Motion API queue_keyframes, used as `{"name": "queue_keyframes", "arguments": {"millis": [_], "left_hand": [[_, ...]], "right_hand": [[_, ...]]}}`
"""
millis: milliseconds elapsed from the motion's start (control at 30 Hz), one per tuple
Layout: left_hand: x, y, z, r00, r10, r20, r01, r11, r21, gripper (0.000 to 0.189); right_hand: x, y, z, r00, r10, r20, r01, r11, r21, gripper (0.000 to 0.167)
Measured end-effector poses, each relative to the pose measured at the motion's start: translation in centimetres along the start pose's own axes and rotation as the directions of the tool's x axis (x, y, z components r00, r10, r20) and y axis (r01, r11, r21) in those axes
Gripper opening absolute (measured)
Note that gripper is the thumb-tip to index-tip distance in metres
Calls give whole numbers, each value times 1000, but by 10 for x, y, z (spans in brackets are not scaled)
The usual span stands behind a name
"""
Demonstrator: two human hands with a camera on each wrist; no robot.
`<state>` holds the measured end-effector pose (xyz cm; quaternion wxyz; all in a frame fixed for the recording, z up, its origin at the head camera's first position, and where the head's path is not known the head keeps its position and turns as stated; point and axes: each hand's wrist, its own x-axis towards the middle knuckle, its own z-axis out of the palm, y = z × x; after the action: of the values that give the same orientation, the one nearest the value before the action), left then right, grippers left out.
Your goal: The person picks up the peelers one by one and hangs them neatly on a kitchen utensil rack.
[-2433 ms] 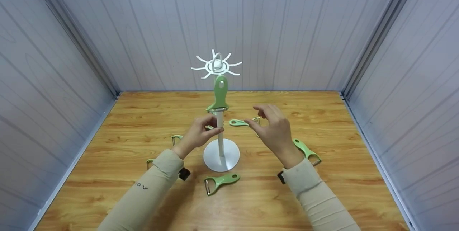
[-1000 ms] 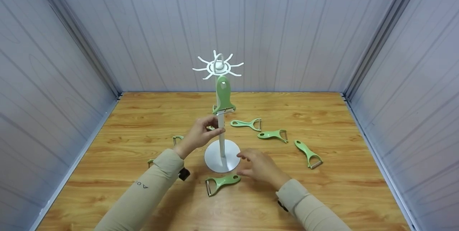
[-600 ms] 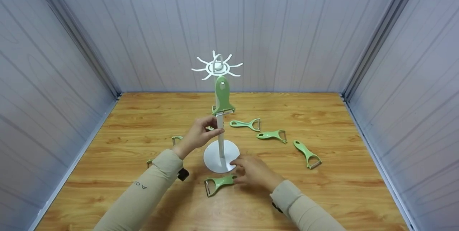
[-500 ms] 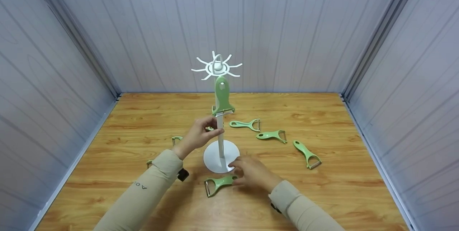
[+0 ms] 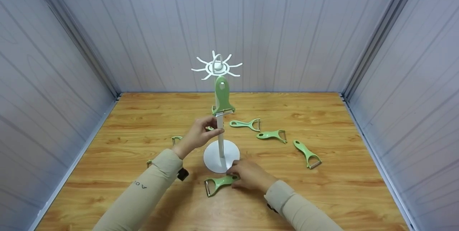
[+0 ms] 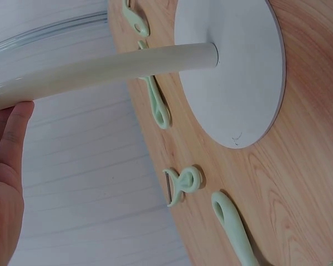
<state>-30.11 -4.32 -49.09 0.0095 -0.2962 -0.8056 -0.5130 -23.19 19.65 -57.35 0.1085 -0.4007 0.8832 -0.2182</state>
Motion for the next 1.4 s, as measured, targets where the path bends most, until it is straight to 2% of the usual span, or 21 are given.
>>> {"name": "queue_keyframes", "arguments": {"millis": [133, 233, 500, 733, 867, 967, 1133, 1267, 1400], "left_hand": [[-1, 1, -1, 1000, -18, 3, 18, 1000, 1, 19], [-1, 1, -1, 1000, -21, 7, 21, 1000, 1, 19], [0, 1, -1, 1000, -8, 12, 8, 1000, -7, 21], [2, -1, -1, 1000, 14, 2, -14, 1000, -26, 20], [2, -1, 0, 1000, 24, -1, -24, 999, -23, 17], [2, -2, 1, 999, 37, -7, -37, 999, -21, 17], [1, -1, 1, 998, 54, -15, -54, 998, -15, 16], [1, -1, 1, 998, 54, -17, -54, 998, -11, 16], [2, -1, 1, 999, 49, -14, -49, 999, 1, 20]], "right_hand": [[2, -1, 1, 999, -44, -14, 44, 999, -23, 35], [2, -1, 2, 999, -43, -13, 43, 999, -12, 34], [-1, 1, -2, 998, 70, -6, -69, 995, 77, 29], [-4, 3, -6, 990, 137, 21, -139, 972, 192, 13], [-7, 4, -8, 991, 133, 29, -135, 944, 300, 5], [-10, 3, -12, 990, 140, 23, -138, 912, 386, 4], [-15, 5, -21, 985, 167, -50, -124, 876, 466, 8], [-19, 9, -28, 977, 167, -132, -73, 848, 525, 9], [-21, 11, -36, 972, 156, -176, -11, 780, 625, 13]]}}
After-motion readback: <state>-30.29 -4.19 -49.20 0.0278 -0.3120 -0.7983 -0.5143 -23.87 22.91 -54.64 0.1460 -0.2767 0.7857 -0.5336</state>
